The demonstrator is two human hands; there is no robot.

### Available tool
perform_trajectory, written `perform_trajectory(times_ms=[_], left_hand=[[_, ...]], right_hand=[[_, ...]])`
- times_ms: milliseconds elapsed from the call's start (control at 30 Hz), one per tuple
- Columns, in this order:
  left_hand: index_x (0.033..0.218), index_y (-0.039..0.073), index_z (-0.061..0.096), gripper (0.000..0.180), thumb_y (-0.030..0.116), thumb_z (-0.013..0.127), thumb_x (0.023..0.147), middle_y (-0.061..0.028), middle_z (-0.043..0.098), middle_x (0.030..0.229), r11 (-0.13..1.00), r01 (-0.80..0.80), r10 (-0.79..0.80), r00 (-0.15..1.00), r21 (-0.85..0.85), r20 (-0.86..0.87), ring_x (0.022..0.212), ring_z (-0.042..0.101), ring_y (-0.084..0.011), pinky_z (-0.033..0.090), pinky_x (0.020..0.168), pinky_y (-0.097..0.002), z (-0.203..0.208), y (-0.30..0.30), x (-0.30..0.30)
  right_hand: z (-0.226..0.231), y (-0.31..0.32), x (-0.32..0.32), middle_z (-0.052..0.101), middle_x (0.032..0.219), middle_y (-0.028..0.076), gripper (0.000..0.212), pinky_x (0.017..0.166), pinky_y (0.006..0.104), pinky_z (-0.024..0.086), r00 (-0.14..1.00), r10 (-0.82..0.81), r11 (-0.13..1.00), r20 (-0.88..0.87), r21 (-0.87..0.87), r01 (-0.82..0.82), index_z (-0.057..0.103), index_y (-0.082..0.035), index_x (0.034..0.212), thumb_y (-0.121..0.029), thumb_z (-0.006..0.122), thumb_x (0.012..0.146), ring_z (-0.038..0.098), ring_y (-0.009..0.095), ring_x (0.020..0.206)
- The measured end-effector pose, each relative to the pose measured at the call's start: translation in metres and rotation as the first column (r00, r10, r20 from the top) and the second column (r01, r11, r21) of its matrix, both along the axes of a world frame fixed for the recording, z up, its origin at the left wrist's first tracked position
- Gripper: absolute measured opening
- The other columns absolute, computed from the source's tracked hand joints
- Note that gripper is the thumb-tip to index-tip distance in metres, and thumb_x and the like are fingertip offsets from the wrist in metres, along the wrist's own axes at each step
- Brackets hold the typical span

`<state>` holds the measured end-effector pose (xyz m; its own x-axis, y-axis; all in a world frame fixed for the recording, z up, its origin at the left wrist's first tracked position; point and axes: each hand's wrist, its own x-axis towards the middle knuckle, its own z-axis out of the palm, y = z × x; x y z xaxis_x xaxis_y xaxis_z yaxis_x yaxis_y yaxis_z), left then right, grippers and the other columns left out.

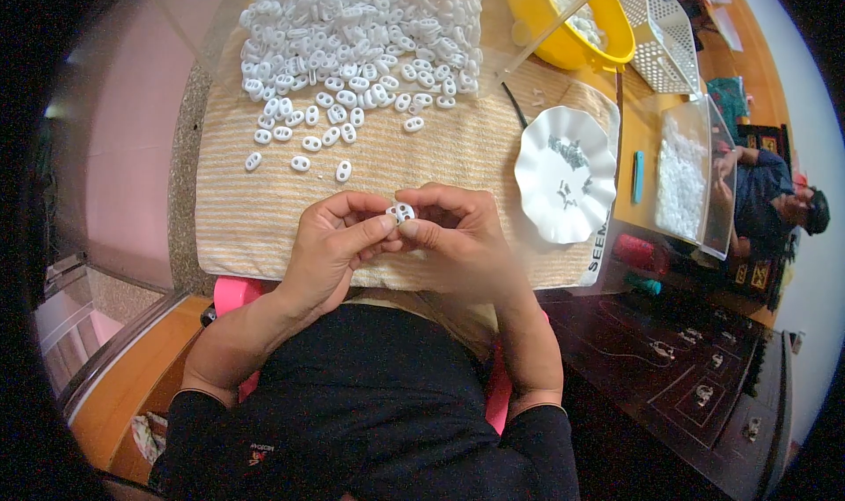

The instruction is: Sorting and inspecting small white plastic components at a workstation.

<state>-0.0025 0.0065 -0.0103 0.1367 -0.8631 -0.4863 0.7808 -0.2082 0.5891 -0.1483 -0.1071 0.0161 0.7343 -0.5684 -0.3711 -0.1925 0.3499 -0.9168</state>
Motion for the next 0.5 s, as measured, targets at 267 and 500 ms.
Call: perform_trajectory(times_ms=[267,500], left_hand=[[0.099,0.0,0.063,0.014,0.008,0.067,0.087,-0.0064,0.068,0.086,1.0,-0.016,0.016,0.999,-0.01,-0.029,0.075,0.065,-0.0108,0.053,0.07,-0.0225,-0.0003,-0.0005,-0.0006],[0.099,0.001,0.064,0.013,0.01,0.067,0.089,-0.0064,0.068,0.088,1.0,-0.013,0.012,0.993,-0.009,-0.118,0.077,0.065,-0.0111,0.054,0.072,-0.0236,0.0,-0.0018,0.0005]], right_hand=[[-0.0038,-0.0013,-0.001,0.069,0.095,0.006,0.025,0.075,0.0245,0.052,1.0,0.023,0.999,0.019,-0.039,-0.022,0.066,0.003,0.108,-0.002,0.07,0.084,0.064,0.011,0.085],[-0.0038,-0.0007,-0.0013,0.069,0.095,0.005,0.026,0.076,0.024,0.05,0.998,-0.044,0.999,0.04,0.024,0.043,0.068,0.002,0.104,-0.003,0.074,0.08,0.064,0.011,0.084]])
